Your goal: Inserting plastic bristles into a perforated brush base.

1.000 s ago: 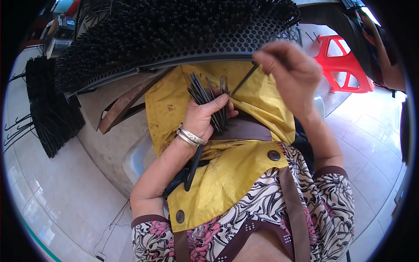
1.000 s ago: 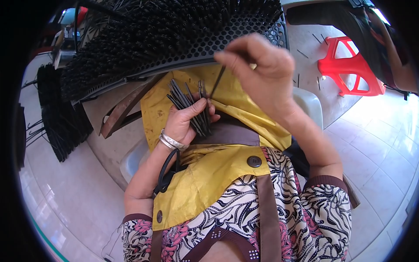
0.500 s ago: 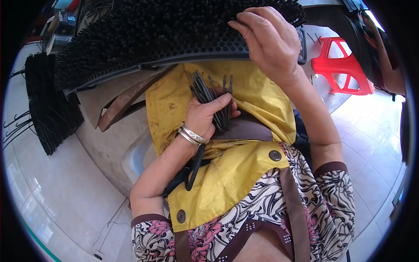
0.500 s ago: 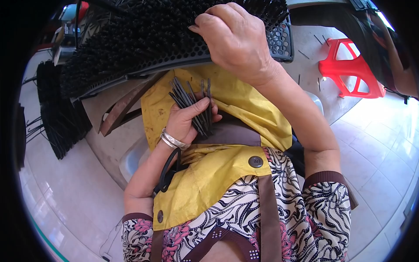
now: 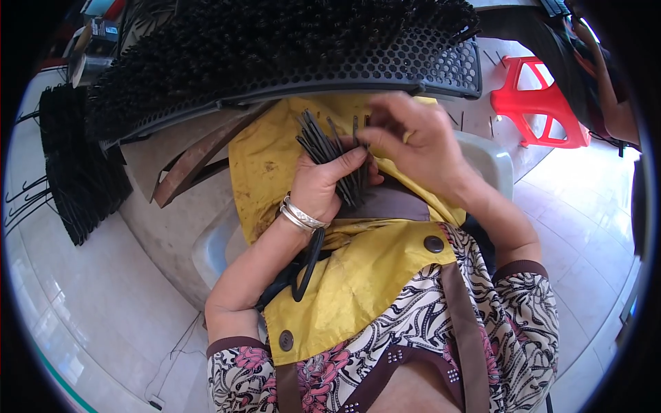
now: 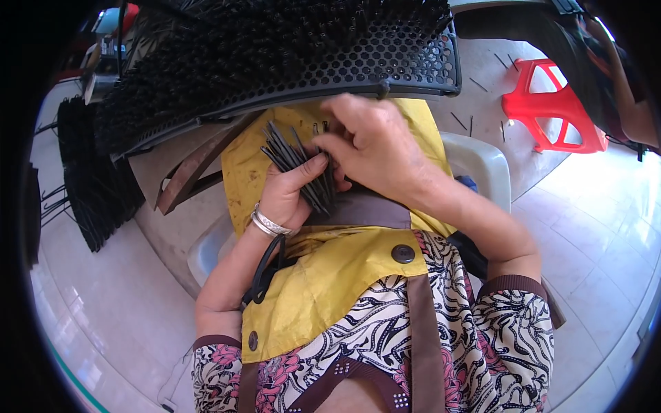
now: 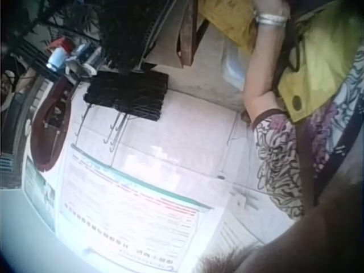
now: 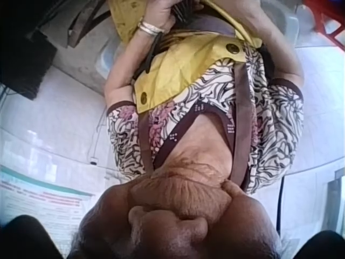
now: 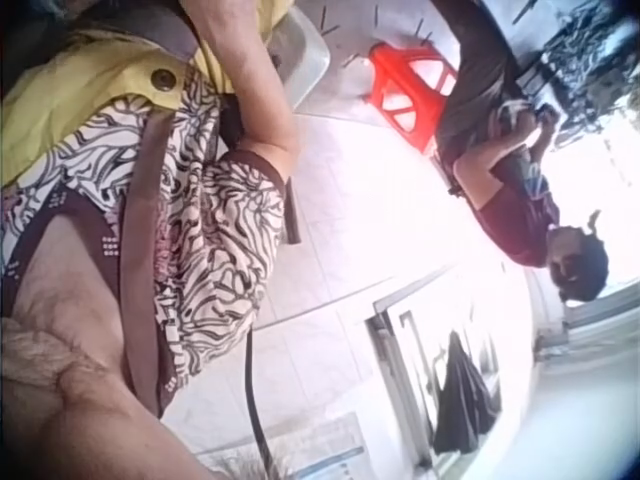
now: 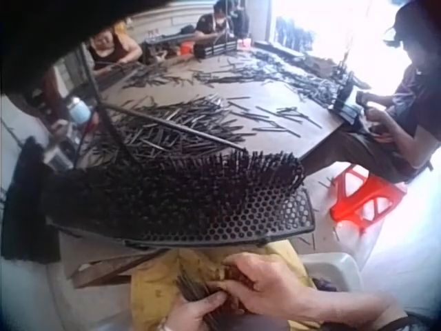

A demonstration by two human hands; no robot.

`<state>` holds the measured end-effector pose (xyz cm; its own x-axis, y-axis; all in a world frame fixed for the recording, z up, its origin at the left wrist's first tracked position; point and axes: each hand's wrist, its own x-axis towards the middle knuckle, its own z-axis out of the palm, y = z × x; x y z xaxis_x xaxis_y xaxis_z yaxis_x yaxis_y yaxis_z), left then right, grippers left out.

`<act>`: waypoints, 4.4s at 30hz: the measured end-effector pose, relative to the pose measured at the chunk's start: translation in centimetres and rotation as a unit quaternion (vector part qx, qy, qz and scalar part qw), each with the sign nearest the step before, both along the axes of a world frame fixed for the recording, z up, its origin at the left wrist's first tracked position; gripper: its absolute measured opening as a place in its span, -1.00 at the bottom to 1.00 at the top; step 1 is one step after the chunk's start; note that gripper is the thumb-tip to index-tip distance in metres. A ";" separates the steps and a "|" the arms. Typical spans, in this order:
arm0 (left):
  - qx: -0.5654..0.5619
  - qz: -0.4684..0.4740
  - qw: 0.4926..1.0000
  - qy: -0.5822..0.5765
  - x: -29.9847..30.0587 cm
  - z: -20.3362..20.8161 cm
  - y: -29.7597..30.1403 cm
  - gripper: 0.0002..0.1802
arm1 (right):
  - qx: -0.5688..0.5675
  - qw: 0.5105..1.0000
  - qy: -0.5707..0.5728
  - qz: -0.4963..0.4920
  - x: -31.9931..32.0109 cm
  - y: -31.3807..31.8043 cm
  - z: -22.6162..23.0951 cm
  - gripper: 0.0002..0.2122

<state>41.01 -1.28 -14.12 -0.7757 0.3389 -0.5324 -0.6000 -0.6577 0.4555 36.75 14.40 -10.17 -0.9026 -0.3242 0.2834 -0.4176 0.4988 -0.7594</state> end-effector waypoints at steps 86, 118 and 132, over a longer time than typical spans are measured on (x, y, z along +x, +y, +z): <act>-0.081 -0.050 0.990 0.108 1.3 -0.8 -1.2 -0.74 | -0.287 0.946 -0.016 -0.152 -2.1 4.6 1.5 -0.87; -0.041 -0.094 0.982 0.155 1.8 -1.0 -1.2 -0.73 | -0.133 0.963 -0.233 0.010 1.4 -1.0 -0.4 -0.84; -0.065 -0.095 0.990 0.081 1.8 -0.7 -0.8 -0.75 | -0.078 0.913 0.365 -0.164 -7.7 1.5 0.3 -0.85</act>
